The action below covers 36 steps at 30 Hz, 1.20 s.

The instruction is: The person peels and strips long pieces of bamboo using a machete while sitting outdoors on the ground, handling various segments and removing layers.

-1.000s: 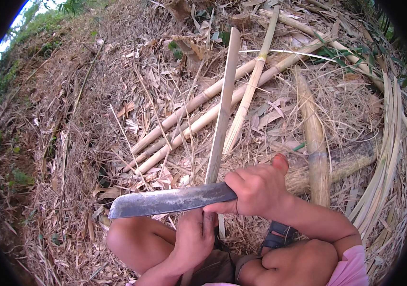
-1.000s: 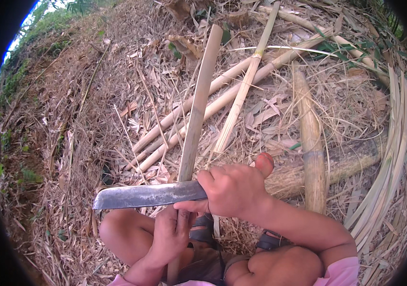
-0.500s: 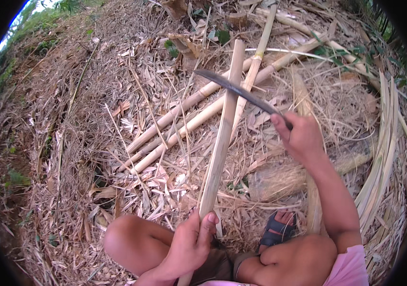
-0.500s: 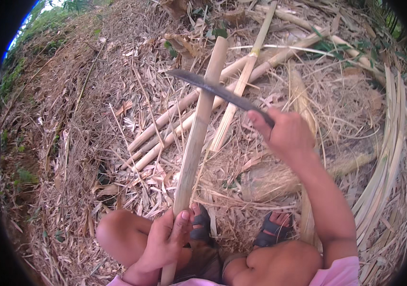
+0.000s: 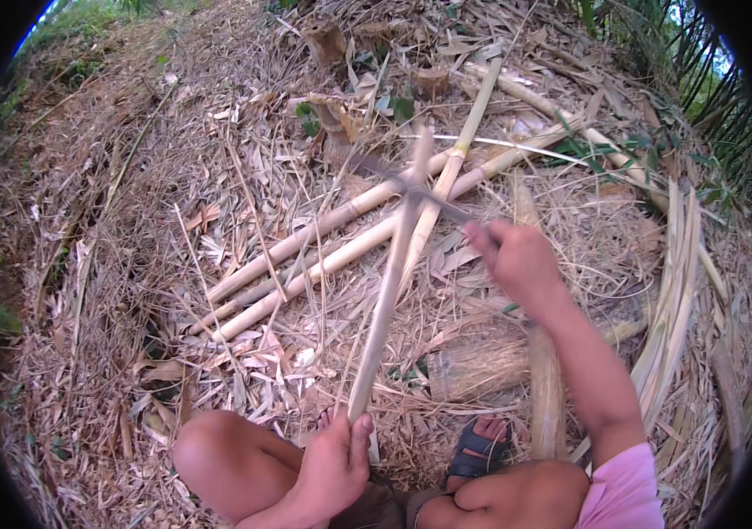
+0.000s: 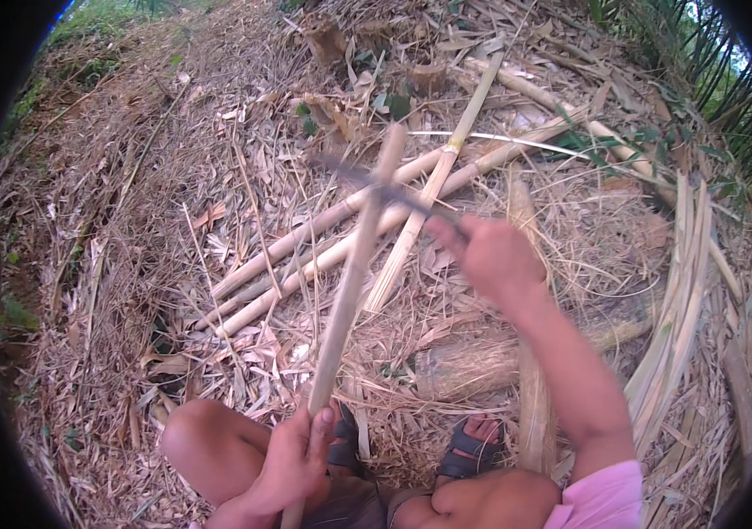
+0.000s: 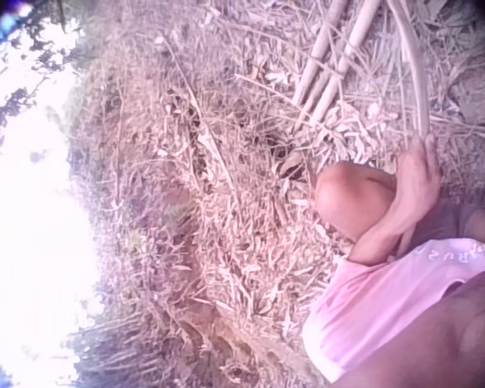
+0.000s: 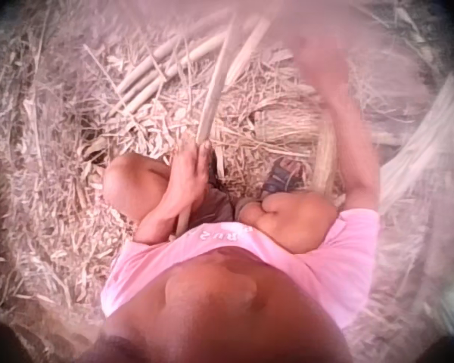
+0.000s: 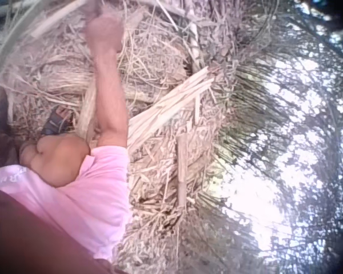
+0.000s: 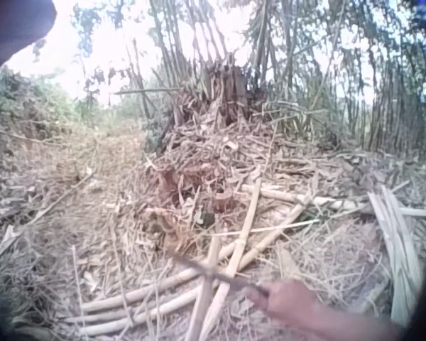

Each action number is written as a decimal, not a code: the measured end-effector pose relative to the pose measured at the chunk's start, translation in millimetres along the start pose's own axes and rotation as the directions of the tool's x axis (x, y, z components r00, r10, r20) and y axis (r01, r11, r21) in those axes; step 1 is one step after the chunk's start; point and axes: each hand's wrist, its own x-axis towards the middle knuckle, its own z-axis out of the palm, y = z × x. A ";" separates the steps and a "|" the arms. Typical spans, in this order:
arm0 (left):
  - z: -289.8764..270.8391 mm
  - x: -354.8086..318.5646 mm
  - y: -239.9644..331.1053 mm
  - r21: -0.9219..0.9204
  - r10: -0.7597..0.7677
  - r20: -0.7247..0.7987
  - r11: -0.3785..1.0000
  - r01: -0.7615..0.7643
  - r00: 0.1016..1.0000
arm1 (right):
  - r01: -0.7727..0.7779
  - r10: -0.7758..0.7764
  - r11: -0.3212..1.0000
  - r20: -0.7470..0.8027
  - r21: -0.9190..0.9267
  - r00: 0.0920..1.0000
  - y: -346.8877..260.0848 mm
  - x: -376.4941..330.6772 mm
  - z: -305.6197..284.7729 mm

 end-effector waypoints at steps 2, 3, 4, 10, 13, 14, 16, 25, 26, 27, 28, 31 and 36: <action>1.9 -7.4 -8.0 0.058 -0.016 -0.010 0.998 0.017 1.000 | -0.082 0.085 0.996 0.136 -0.029 0.987 7.6 28.2 -26.4; 1.6 -2.3 -7.3 0.085 -0.016 -0.025 0.996 0.018 1.000 | 0.025 -0.016 0.996 0.112 -0.084 0.994 -7.9 28.9 -30.0; -5.8 3.5 18.8 0.006 -0.137 -0.013 0.991 0.137 0.990 | 0.117 -0.099 0.979 0.113 -0.167 0.989 -28.4 9.4 -27.1; -2.5 -0.4 3.6 -0.070 -0.002 -0.065 0.998 -0.003 0.998 | 0.186 -0.169 0.926 0.081 -0.328 0.982 -18.2 50.4 -29.2; -3.9 3.1 -4.5 -0.221 -0.077 -0.025 0.973 0.069 0.997 | -0.112 0.124 0.984 0.077 -0.139 0.989 22.4 97.8 -52.4; -8.5 6.1 -2.6 -0.284 -0.110 -0.001 0.953 0.105 0.994 | -0.107 0.111 0.978 0.010 -0.180 0.994 28.0 91.8 -54.4; -20.6 8.8 -5.9 -0.655 -0.274 0.221 0.669 0.351 0.936 | -0.127 0.125 0.988 -0.026 -0.089 0.992 25.0 75.6 -40.8; -46.9 47.4 7.0 -0.779 -0.151 0.397 0.466 0.419 0.905 | 0.013 -0.136 0.918 0.283 0.396 0.949 -30.4 -18.1 11.3; -47.6 48.0 9.7 -0.796 -0.136 0.383 0.454 0.401 0.914 | 0.021 -0.161 0.939 0.386 0.343 0.908 -46.9 -21.8 0.9; -46.9 48.0 12.3 -0.811 -0.119 0.367 0.445 0.380 0.923 | 0.116 -0.231 0.939 0.344 0.323 0.910 -56.5 -26.0 0.0; -45.6 46.8 13.6 -0.826 -0.099 0.357 0.431 0.363 0.929 | 0.211 -0.303 0.930 0.298 0.302 0.905 -65.4 -30.8 0.0; -35.6 40.0 24.9 -0.793 -0.143 0.326 0.496 0.353 0.934 | 0.433 -0.463 0.883 0.189 0.179 0.866 -90.1 -43.8 -6.7; -20.4 27.3 24.6 -0.696 -0.247 0.179 0.653 0.300 0.952 | 0.613 -0.614 0.769 -0.054 0.182 0.787 -96.2 -50.8 10.2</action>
